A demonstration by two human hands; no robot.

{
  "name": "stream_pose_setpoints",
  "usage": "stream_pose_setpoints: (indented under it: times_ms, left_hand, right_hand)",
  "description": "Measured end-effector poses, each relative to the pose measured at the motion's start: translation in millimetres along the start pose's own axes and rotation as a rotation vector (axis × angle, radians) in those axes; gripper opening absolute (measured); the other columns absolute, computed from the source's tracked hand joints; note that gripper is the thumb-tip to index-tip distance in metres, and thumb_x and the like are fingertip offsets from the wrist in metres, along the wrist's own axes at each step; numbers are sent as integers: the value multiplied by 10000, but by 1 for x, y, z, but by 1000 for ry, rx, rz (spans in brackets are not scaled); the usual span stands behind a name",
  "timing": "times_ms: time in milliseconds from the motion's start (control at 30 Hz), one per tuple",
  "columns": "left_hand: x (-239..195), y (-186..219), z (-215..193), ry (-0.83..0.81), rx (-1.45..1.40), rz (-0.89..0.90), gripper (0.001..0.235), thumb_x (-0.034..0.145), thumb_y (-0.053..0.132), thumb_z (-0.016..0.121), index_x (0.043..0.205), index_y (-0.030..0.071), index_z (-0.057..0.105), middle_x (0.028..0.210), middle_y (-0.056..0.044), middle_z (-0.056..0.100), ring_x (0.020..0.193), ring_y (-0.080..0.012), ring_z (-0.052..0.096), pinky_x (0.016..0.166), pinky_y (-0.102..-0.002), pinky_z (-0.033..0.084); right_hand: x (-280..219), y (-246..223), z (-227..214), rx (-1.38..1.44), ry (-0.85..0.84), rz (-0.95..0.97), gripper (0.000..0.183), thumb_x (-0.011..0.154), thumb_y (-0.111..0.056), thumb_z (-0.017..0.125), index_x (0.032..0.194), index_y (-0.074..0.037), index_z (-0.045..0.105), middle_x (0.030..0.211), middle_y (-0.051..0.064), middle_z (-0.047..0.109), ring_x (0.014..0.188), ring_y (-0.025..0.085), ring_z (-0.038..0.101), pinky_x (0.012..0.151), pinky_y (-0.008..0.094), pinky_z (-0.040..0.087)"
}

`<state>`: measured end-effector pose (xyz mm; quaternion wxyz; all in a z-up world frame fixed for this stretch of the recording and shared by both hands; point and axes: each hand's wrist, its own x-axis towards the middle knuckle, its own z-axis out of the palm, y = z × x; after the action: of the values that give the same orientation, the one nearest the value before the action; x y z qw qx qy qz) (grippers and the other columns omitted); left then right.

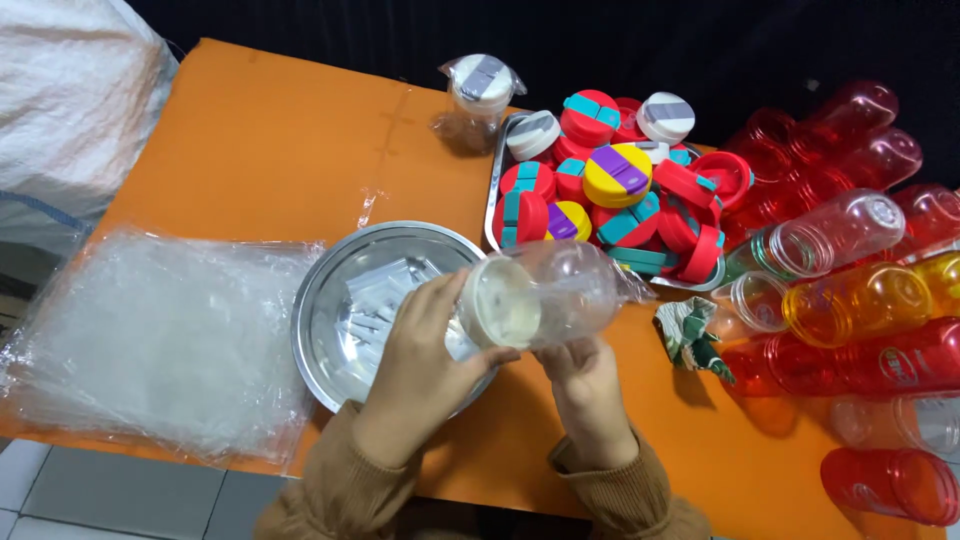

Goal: Assembling plastic bottles by inserting straws into lids, attaching lids to containers, and packaging them in bags

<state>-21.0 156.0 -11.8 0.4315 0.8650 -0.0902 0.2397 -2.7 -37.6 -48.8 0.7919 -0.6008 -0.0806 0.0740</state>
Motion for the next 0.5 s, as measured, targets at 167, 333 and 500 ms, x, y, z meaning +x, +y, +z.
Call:
stream_pose_setpoints:
  times_ms: [167,333,500]
  left_hand:
    - [40,0,-26,-120,109,-44,812,765,441,855,1408,56,543,1123,-126,562,1064,-325,548,934,-431,451]
    - [85,-13,-32,-242,158,-160,704,767,403,882,1285,27,590,1018,-134,526,991,-339,555,833,-436,476]
    - [136,-62,-6,-92,52,-10,533,639,265,952,938,-87,686,845,-191,567,801,-426,636,765,-467,509]
  right_hand:
    - [40,-18,11,-79,-14,-86,443,893,-252,755,1238,-27,593,1267,131,674,1202,259,648,1040,401,536]
    - [93,-24,12,-239,-61,-160,492,892,-321,743,1246,-17,586,1271,137,674,1212,220,635,1063,355,512]
    - [160,-12,10,-299,13,-214,343,870,-106,835,1128,-21,627,1114,115,618,1047,243,648,944,427,592]
